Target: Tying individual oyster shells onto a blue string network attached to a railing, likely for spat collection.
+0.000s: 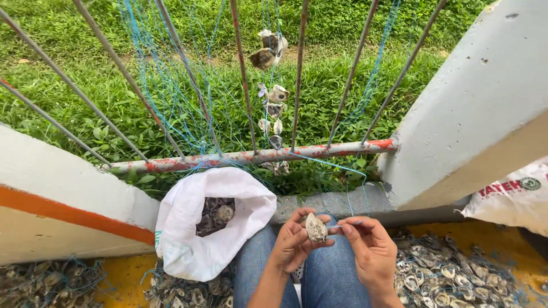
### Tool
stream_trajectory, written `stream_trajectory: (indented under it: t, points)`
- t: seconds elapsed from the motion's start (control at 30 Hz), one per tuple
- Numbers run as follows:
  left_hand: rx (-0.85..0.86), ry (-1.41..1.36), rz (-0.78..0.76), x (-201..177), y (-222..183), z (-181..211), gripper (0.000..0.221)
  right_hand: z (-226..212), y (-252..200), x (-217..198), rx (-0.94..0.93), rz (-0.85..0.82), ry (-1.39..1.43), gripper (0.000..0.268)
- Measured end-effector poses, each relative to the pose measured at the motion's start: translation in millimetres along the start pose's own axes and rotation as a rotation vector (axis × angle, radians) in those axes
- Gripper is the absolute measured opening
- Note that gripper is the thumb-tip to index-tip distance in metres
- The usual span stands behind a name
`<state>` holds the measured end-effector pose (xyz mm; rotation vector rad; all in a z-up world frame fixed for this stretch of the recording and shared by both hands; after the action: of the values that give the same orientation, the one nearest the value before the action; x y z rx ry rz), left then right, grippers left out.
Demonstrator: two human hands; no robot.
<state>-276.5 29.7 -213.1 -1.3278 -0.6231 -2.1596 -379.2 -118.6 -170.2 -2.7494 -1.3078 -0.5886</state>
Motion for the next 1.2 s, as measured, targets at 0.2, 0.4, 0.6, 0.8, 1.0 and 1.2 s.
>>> stream_trajectory:
  t: [0.2,0.4,0.6,0.8,1.0,1.2]
  points:
    - [-0.043,-0.056,-0.014,-6.2,1.9,-13.5,0.043,-6.0,-3.0,5.3,-0.130,-0.031,-0.090,0.016]
    - [-0.014,-0.007,-0.062,5.3,3.6,-15.0,0.033,-6.5,-0.3,3.8,-0.120,-0.018,-0.128,0.016]
    - [0.007,0.067,-0.066,4.7,6.3,-22.2,0.029,-8.2,-0.5,0.8,-0.124,0.041,-0.113,0.014]
    - [-0.015,0.065,-0.051,21.3,9.9,-21.6,0.030,-19.4,-3.0,5.3,-0.200,0.024,-0.080,0.013]
    - [-0.002,0.088,-0.040,20.7,11.7,-24.8,0.031,-23.1,-4.6,3.2,-0.200,0.013,-0.079,0.014]
    - [0.014,0.096,0.000,12.0,10.7,-25.7,0.032,-19.9,-2.7,6.7,-0.250,-0.045,-0.167,0.018]
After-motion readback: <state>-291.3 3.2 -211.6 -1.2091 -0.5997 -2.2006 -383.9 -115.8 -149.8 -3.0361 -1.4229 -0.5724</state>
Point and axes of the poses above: each hand's wrist, its own y-axis towards the middle knuckle, its own x-axis out of the palm, z = x × y, the point moved 1 cm from there along y, towards the middle knuckle, and after that the axes turned 4 degrees about z, right-handed, at the moved point
